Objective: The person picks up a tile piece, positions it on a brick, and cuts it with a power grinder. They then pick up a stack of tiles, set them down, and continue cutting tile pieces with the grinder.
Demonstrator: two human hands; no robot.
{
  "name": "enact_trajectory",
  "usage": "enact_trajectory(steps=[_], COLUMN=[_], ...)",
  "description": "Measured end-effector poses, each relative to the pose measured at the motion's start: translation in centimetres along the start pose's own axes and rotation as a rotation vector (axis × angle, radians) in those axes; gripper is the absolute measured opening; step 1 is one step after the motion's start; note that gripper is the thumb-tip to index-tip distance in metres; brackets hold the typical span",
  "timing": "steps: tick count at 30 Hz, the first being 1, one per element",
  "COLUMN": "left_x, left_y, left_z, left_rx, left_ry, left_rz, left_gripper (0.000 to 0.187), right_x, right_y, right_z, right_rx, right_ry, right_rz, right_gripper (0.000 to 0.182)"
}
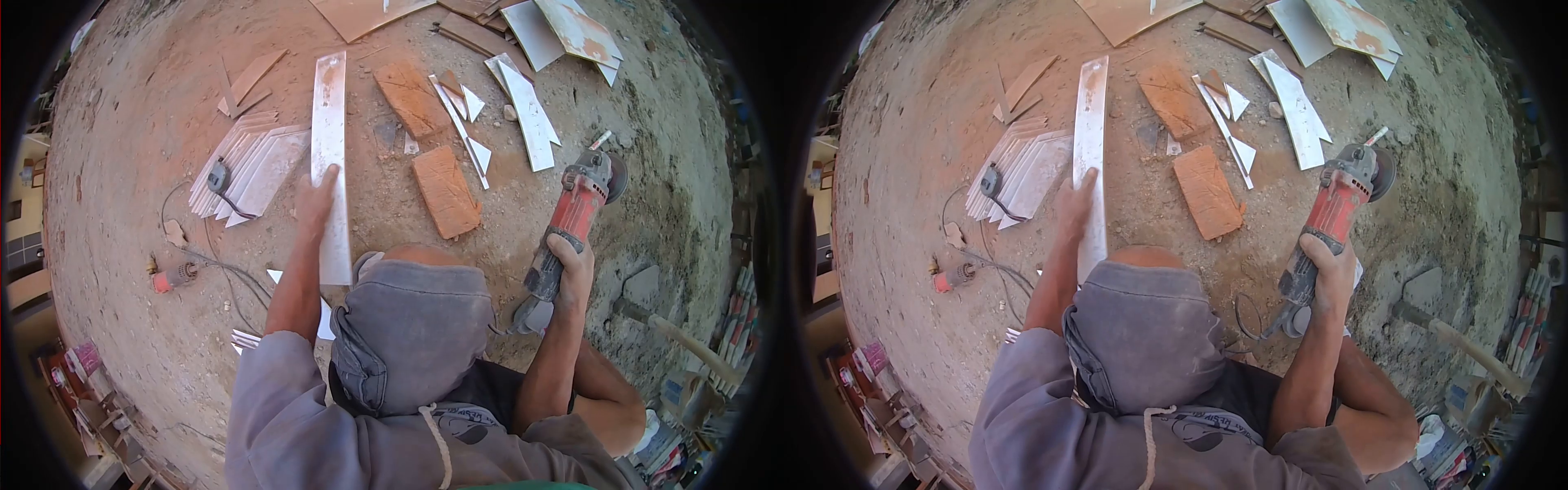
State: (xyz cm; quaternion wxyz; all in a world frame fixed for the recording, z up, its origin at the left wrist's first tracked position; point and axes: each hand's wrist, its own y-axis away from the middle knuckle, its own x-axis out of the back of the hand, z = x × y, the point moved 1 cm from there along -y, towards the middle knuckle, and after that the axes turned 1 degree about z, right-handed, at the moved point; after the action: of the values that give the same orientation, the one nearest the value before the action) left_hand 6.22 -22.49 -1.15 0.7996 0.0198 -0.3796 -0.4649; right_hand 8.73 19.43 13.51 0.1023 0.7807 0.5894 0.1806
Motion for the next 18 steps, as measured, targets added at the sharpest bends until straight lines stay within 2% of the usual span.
enact_trajectory(steps=[2,4,5,6,9,11,14,18], left_x=[-2.9,-5.6,-8.1,-9.4,-14.4,-16.5,-17.7,-15.9], left_y=[0.6,1.9,1.0,1.4,0.5,0.9,0.6,0.0], left_z=[1.4,4.9,4.7,6.2,7.4,8.2,7.8,6.8], left_rx=[-0.113,-0.146,-0.186,-0.255,-0.22,-0.188,-0.22,-0.303], left_ry=[0.116,0.185,0.288,0.294,0.134,0.061,0.027,-0.06], left_rz=[0.121,0.084,0.059,0.013,-0.036,0.004,-0.025,0.016], left_gripper=[0.06,0.053,0.052,0.053,0.058,0.052,0.045,0.036], right_x=[0.1,0.2,0.2,0.3,0.7,1.0,1.4,1.7], right_y=[-0.2,-0.2,-0.1,0.0,0.0,0.2,0.3,-0.2], right_z=[0.1,0.0,0.1,0.1,0.2,0.2,-0.2,0.1], right_rx=[0.002,0.004,0.007,0.001,0.015,0.028,-0.007,-0.018], right_ry=[-0.041,-0.031,-0.029,-0.025,-0.011,0.026,0.026,0.012], right_rz=[-0.005,0.008,0.019,0.03,0.038,0.035,0.041,0.058], right_gripper=[0.039,0.038,0.038,0.038,0.038,0.039,0.041,0.041])
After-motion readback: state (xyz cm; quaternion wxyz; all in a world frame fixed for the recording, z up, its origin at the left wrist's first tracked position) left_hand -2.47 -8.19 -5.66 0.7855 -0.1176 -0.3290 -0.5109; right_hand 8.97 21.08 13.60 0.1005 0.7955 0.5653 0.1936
